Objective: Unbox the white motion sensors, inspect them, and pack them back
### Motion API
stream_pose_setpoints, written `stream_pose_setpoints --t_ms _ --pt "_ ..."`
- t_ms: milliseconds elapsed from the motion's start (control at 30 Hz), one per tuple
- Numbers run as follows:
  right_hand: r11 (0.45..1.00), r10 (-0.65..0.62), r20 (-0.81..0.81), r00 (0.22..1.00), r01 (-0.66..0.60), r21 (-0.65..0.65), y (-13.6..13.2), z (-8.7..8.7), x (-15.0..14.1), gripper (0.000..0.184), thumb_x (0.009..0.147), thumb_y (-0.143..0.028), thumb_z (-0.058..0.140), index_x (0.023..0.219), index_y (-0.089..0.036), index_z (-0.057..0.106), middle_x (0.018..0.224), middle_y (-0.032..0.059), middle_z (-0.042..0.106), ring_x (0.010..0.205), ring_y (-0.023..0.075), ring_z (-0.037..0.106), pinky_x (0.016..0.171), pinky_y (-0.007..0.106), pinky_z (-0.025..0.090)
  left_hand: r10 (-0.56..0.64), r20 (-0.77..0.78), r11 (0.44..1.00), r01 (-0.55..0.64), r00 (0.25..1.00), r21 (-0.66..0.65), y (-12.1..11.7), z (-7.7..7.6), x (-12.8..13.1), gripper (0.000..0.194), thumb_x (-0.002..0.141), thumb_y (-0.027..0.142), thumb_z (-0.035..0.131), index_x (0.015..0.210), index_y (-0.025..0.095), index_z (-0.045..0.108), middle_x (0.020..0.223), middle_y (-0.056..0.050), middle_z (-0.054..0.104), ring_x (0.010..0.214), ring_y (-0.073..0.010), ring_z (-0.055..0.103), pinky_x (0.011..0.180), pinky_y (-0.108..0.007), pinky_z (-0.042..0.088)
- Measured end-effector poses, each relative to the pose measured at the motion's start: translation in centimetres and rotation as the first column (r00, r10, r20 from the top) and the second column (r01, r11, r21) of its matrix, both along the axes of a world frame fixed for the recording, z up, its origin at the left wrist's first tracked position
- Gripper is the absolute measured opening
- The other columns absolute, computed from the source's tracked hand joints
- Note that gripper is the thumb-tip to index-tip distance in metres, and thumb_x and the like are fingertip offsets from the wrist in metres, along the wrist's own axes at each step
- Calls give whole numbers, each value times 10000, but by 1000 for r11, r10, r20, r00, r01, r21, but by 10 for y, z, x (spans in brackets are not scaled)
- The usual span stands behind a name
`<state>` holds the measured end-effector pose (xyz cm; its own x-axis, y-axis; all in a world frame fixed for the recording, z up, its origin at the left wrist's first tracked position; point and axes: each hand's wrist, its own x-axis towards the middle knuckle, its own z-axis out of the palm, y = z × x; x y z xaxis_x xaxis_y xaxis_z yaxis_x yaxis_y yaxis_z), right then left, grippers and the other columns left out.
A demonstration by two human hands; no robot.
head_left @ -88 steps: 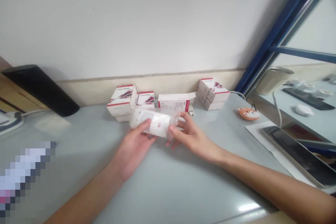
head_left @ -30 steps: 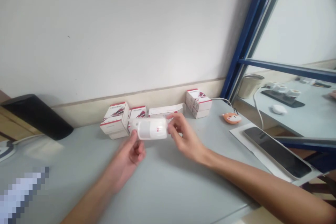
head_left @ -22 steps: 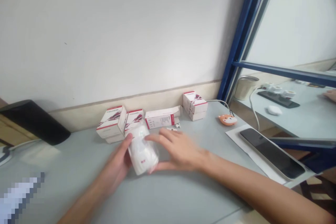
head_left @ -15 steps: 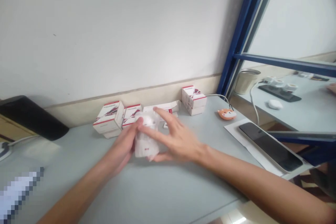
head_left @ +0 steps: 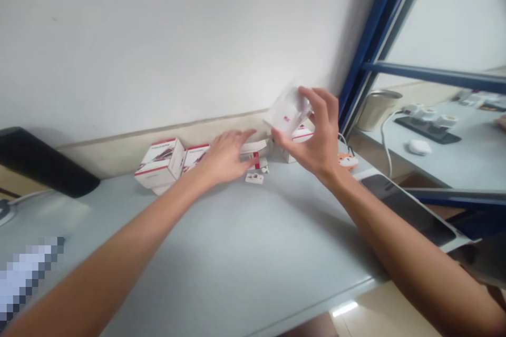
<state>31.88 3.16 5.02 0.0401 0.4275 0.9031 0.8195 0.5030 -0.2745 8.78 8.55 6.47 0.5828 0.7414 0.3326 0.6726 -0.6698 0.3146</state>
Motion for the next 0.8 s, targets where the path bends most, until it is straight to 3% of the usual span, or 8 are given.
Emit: stream_pose_setpoints --t_ms 67,167,267,367,467,600,700,800 --pt "999 -37 18 999 37 27 4 -1 4 795 863 -528 770 1530 -294 407 1488 178 390 1426 401 460 1089 645 529 -23 -71 999 21 997 -33 7 -9 1 619 940 471 628 1508 252 516 1396 -136 656 1315 -353 599 1140 -519 430" --pt "998 -33 13 999 32 51 5 -3 1 755 843 -481 807 1485 -291 460 1471 168 405 1406 381 488 1118 600 522 46 94 997 -40 994 -70 4 -5 -3 611 981 430 584 1551 257 447 1433 -130 639 1327 -319 611 1106 -472 480" --pt "997 18 -6 1000 -18 75 -1 -5 -12 775 815 -463 841 1473 -292 469 1480 169 397 1427 380 465 1125 583 523 109 292 991 -81 950 -107 -21 2 -18 640 993 482 593 1577 333 377 1361 -91 667 1282 -280 644 1087 -468 513" --pt "989 137 36 990 -139 49 -14 -5 -29 809 799 -458 856 1482 -298 454 1503 169 385 1436 376 460 1136 570 516 111 382 986 -55 917 -155 -56 -7 -39 644 975 485 644 1553 370 383 1353 -73 664 1239 -264 670 1080 -466 536" --pt "950 311 144 939 -311 -26 -30 -6 -46 802 819 -433 831 1502 -317 427 1561 159 345 1476 377 430 1167 571 488 106 500 989 -38 860 -144 -88 -31 -60 663 974 413 671 1556 395 354 1510 -71 578 1333 -270 626 1110 -458 537" --pt "852 521 184 834 -493 -177 -46 -8 -60 738 875 -441 776 1507 -303 421 1633 148 265 1554 388 324 1230 598 405 67 549 998 -47 833 -50 -115 -58 -80 672 964 311 691 1556 385 382 1595 -82 505 1449 -312 531 1164 -488 507" --pt "813 569 113 815 -536 -229 -52 -8 -64 711 889 -448 762 1498 -297 427 1633 144 241 1590 392 242 1275 623 318 2 559 1000 6 829 -12 -123 -60 -82 666 971 260 670 1560 392 388 1585 -90 507 1427 -317 547 1140 -507 528" --pt "801 581 94 808 -548 -241 -53 -8 -63 721 886 -515 747 1500 -304 435 1614 143 251 1593 410 218 1277 646 298 -32 594 994 87 804 -65 -126 -52 -77 602 999 267 632 1535 433 413 1554 -79 529 1311 -289 630 1071 -502 575"
